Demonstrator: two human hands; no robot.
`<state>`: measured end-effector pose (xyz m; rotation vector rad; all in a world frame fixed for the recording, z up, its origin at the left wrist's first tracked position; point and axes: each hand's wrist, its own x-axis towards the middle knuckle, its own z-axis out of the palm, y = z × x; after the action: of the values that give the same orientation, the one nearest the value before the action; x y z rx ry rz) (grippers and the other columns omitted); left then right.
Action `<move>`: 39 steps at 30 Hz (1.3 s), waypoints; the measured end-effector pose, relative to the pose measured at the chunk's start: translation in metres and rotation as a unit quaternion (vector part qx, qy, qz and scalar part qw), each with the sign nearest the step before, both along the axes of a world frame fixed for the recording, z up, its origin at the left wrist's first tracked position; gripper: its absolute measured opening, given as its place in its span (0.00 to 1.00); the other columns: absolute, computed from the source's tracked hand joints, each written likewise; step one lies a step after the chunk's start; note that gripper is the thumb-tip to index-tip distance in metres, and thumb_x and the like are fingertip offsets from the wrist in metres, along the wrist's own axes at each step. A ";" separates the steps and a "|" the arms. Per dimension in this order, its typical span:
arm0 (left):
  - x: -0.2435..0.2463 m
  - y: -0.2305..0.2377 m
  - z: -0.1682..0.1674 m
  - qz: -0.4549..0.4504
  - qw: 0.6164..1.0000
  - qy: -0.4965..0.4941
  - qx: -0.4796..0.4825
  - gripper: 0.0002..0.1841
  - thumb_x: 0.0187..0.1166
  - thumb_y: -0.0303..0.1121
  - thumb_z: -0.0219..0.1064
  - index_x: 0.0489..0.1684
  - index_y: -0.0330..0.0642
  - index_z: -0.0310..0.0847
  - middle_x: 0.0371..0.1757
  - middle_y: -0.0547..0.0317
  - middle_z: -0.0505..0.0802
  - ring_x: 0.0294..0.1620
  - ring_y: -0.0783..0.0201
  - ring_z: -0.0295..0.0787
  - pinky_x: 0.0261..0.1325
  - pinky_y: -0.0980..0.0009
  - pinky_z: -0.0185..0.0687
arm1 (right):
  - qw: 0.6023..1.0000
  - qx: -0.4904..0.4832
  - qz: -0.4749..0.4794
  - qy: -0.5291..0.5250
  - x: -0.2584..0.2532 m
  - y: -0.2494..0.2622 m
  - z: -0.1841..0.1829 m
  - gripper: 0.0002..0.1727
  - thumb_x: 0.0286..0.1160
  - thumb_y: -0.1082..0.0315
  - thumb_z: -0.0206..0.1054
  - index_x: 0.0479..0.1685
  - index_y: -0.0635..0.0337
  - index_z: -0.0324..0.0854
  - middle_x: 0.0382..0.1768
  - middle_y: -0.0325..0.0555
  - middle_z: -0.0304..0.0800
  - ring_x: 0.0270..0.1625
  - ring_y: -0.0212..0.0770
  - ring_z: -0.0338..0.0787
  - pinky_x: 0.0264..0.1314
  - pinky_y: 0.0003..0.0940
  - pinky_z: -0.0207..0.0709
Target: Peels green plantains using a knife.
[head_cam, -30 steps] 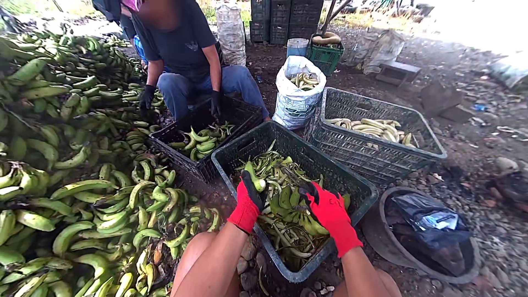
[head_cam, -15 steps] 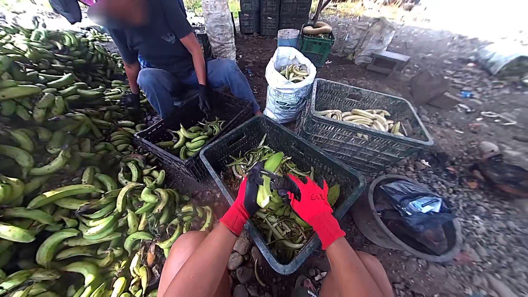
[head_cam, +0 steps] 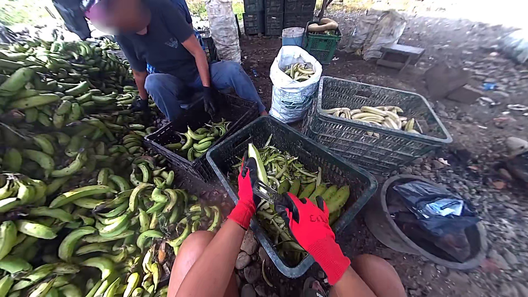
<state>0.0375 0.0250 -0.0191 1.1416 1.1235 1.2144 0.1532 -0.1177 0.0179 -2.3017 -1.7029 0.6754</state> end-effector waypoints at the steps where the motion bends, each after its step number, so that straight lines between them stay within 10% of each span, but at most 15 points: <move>1: -0.002 -0.001 -0.001 -0.015 1.000 0.016 0.013 0.24 0.95 0.37 0.46 0.86 0.40 0.64 0.70 0.45 0.84 0.63 0.65 0.84 0.67 0.67 0.79 | 1.000 0.000 -0.007 -0.014 0.001 0.000 0.001 0.32 0.86 0.46 0.56 0.90 0.37 0.66 0.72 0.60 0.84 0.77 0.61 0.80 0.90 0.73 0.37; 6: -0.008 -0.014 -0.004 -0.310 0.947 -0.057 -0.068 0.18 0.92 0.35 0.41 0.67 0.34 0.70 0.40 0.54 0.91 0.36 0.66 0.90 0.38 0.71 0.88 | 0.992 0.049 -0.108 -0.048 0.042 0.036 0.006 0.31 0.85 0.49 0.60 0.89 0.35 0.67 0.76 0.67 0.77 0.82 0.68 0.72 0.87 0.76 0.41; 9: -0.009 -0.022 0.006 -0.406 0.906 0.000 -0.120 0.22 0.91 0.38 0.44 0.77 0.39 0.67 0.45 0.56 0.91 0.39 0.66 0.91 0.43 0.70 0.89 | 0.981 0.069 -0.176 -0.029 0.067 0.048 0.004 0.31 0.87 0.50 0.59 0.90 0.35 0.65 0.76 0.67 0.78 0.81 0.68 0.74 0.86 0.77 0.45; 14: 0.006 -0.012 -0.012 -0.182 0.980 -0.058 -0.060 0.26 0.92 0.40 0.49 0.88 0.46 0.59 0.60 0.48 0.89 0.49 0.60 0.92 0.49 0.63 0.91 | 0.994 0.010 -0.104 0.036 0.039 0.026 -0.009 0.28 0.90 0.45 0.50 0.86 0.41 0.71 0.69 0.55 0.87 0.76 0.57 0.82 0.84 0.67 0.59; 20: 0.010 -0.002 -0.002 0.131 0.991 -0.022 -0.011 0.31 0.93 0.36 0.52 0.93 0.40 0.47 0.82 0.37 0.73 0.77 0.54 0.76 0.77 0.58 0.72 | 0.996 -0.030 -0.083 0.008 -0.015 -0.005 -0.002 0.31 0.88 0.44 0.53 0.90 0.36 0.65 0.72 0.59 0.84 0.78 0.59 0.79 0.91 0.70 0.41; 25: -0.005 -0.017 0.000 -0.239 0.970 -0.034 -0.013 0.20 0.90 0.36 0.48 0.73 0.36 0.70 0.48 0.54 0.89 0.45 0.67 0.88 0.52 0.67 0.87 | 0.993 0.006 -0.119 0.013 0.024 0.023 0.002 0.30 0.89 0.48 0.53 0.89 0.39 0.67 0.73 0.59 0.83 0.80 0.60 0.78 0.90 0.72 0.39; 30: -0.014 -0.008 0.007 -0.501 0.859 -0.003 -0.105 0.36 0.78 0.47 0.62 0.87 0.43 0.59 0.56 0.54 0.92 0.48 0.61 0.93 0.52 0.64 0.92 | 0.989 0.011 -0.132 0.065 0.064 0.045 -0.002 0.28 0.93 0.48 0.49 0.89 0.39 0.67 0.75 0.54 0.84 0.82 0.56 0.77 0.88 0.68 0.50; 33: -0.010 -0.005 -0.004 -0.396 0.916 -0.015 -0.059 0.34 0.82 0.44 0.57 0.89 0.46 0.57 0.59 0.53 0.90 0.51 0.65 0.91 0.54 0.66 0.90 | 0.990 -0.005 -0.124 0.073 0.053 0.035 -0.005 0.29 0.93 0.47 0.47 0.88 0.42 0.68 0.75 0.52 0.84 0.81 0.53 0.78 0.89 0.64 0.52; 36: 0.008 -0.006 -0.009 -0.108 0.994 -0.003 -0.021 0.25 0.94 0.42 0.46 0.85 0.38 0.61 0.63 0.45 0.86 0.58 0.63 0.86 0.62 0.64 0.83 | 0.993 -0.012 -0.106 0.052 0.022 0.020 -0.012 0.30 0.91 0.45 0.49 0.90 0.39 0.66 0.71 0.54 0.86 0.78 0.55 0.81 0.90 0.67 0.47; 39: 0.015 -0.002 0.004 0.103 0.983 0.139 -0.065 0.30 0.95 0.36 0.45 0.92 0.33 0.43 0.83 0.33 0.70 0.81 0.49 0.71 0.81 0.57 0.69 | 0.996 -0.003 -0.091 0.020 -0.004 0.005 -0.014 0.32 0.88 0.45 0.54 0.90 0.38 0.65 0.70 0.58 0.86 0.77 0.58 0.81 0.91 0.68 0.44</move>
<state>0.0523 0.0227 -0.0152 1.1396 1.5422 1.1389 0.1492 -0.1132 0.0044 -2.3935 -1.4528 0.6839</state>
